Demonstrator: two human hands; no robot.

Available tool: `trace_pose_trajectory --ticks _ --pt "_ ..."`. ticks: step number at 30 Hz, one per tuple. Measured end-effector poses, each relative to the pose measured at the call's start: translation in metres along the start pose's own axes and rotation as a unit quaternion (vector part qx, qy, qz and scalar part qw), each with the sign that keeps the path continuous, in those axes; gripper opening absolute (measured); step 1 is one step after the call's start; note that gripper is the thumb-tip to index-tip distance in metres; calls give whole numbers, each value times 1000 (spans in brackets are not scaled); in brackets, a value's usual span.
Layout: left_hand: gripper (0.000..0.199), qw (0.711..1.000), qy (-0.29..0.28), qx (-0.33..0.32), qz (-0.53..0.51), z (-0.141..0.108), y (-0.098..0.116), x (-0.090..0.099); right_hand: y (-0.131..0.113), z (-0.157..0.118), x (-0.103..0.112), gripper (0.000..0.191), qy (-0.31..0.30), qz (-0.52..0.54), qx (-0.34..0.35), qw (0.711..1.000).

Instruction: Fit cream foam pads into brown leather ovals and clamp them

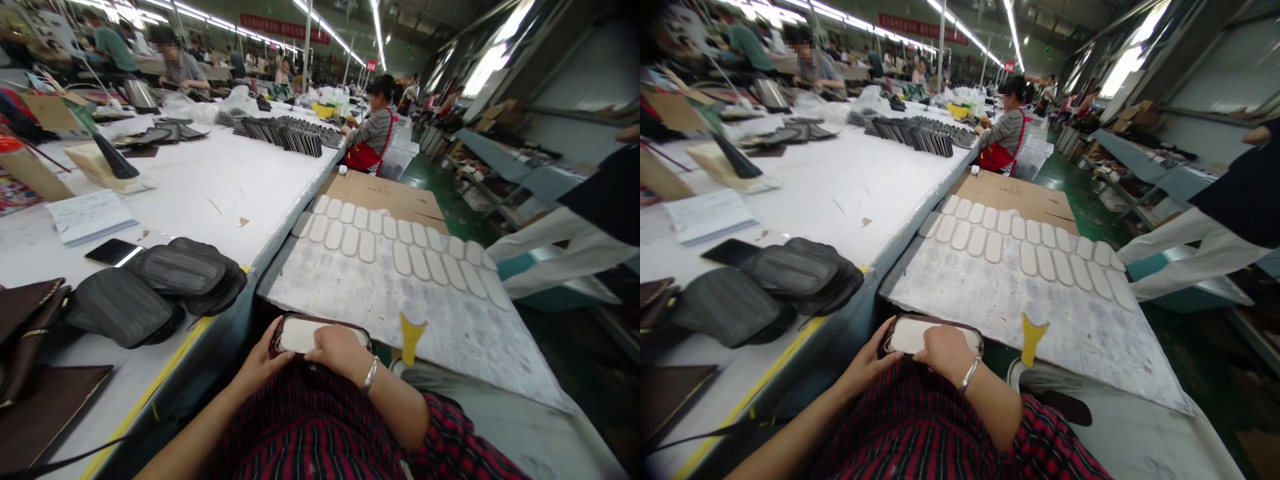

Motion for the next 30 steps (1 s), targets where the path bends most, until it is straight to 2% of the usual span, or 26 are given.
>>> trace_pose_trajectory --ticks 5,7,9,11,13,14,16,19,22,25,27,30 --pt "69 1000 24 1 2 1 3 -3 -19 12 8 33 9 -4 20 1000" --pt "67 998 18 1 64 1 2 -1 -20 6 9 31 28 9 25 999" --pt "69 984 25 -37 172 3 4 3 -9 -5 6 30 60 60 30 996" --pt "75 947 43 -103 301 9 11 4 20 -22 -1 32 108 143 1 984" --pt "81 900 28 -158 405 18 23 -2 71 -44 -17 38 158 214 -107 958" --pt "82 881 0 -170 441 24 28 -8 102 -59 -28 42 180 217 -199 939" --pt "84 859 -82 -165 478 39 39 -25 162 -87 -58 42 160 206 -362 895" --pt "86 843 -199 -124 484 58 50 -57 225 -115 -98 36 119 193 -442 868" --pt "89 837 -258 -111 470 67 60 -91 252 -119 -129 55 82 183 -471 859" --pt "87 838 -263 -114 464 68 65 -116 259 -105 -147 74 44 180 -475 860" --pt "85 838 -261 -115 464 67 66 -123 261 -93 -155 81 21 179 -475 861" --pt "84 841 -267 -109 457 69 66 -124 269 -80 -159 88 -3 180 -473 862"
Point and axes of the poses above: each hand's wrist, its own z-axis towards the middle knuckle, its own x-axis out of the back of the hand, y = z × x, the point moved 4 cm from there along z, towards the middle knuckle, and after that the axes turned 6 degrees about -z, right-handed, at the moved point
